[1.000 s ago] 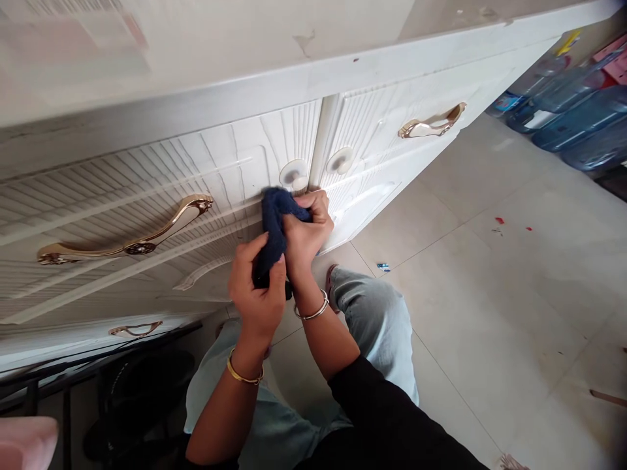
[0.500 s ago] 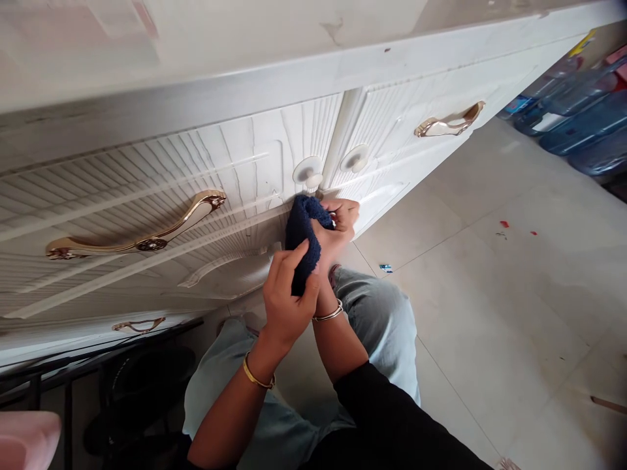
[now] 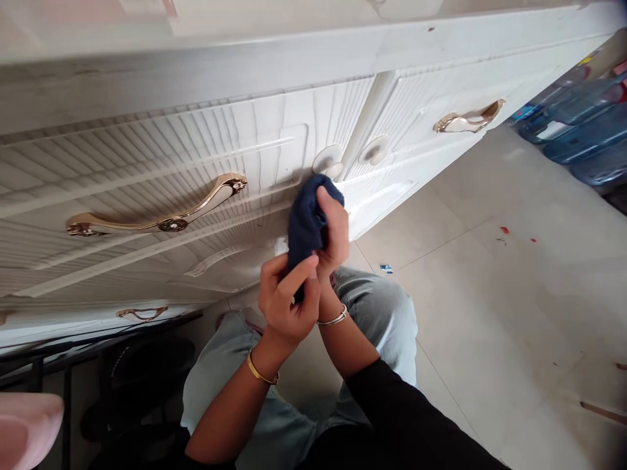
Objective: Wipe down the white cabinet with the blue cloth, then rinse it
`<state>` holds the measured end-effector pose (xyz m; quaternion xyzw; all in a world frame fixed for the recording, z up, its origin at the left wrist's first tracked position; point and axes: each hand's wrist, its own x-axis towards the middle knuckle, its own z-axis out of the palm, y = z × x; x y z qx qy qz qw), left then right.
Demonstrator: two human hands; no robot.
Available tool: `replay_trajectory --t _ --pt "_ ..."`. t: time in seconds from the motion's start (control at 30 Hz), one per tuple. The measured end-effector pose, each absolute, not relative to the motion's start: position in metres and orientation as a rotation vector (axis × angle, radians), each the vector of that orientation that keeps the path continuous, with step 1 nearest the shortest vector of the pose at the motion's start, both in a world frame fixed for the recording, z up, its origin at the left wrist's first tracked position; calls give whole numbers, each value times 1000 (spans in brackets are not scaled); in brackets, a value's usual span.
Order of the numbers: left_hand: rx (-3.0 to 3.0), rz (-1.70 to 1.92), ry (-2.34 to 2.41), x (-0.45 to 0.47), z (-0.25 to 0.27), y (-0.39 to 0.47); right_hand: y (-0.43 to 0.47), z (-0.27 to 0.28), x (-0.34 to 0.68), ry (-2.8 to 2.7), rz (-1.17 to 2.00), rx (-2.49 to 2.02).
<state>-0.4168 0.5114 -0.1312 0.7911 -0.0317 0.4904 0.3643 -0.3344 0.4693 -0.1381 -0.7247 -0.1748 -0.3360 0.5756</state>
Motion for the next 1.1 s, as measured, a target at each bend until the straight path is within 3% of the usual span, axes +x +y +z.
replay_trajectory --t 0.13,0.43,0.6,0.97,1.1 --pt "2007 1193 9 -417 -134 519 478 -157 -321 -560 -1004 -1751" --pt "2053 1189 43 -428 -135 530 498 -151 -332 -552 -800 -2058" --pt "2152 1169 -24 -435 -142 530 493 -136 -344 -428 -876 -2251" --pt "2129 1246 -77 -443 -155 528 492 -116 -353 -379 -710 -2306" --pt "2096 1321 -67 -439 -163 531 475 -132 -355 -539 -649 -2174"
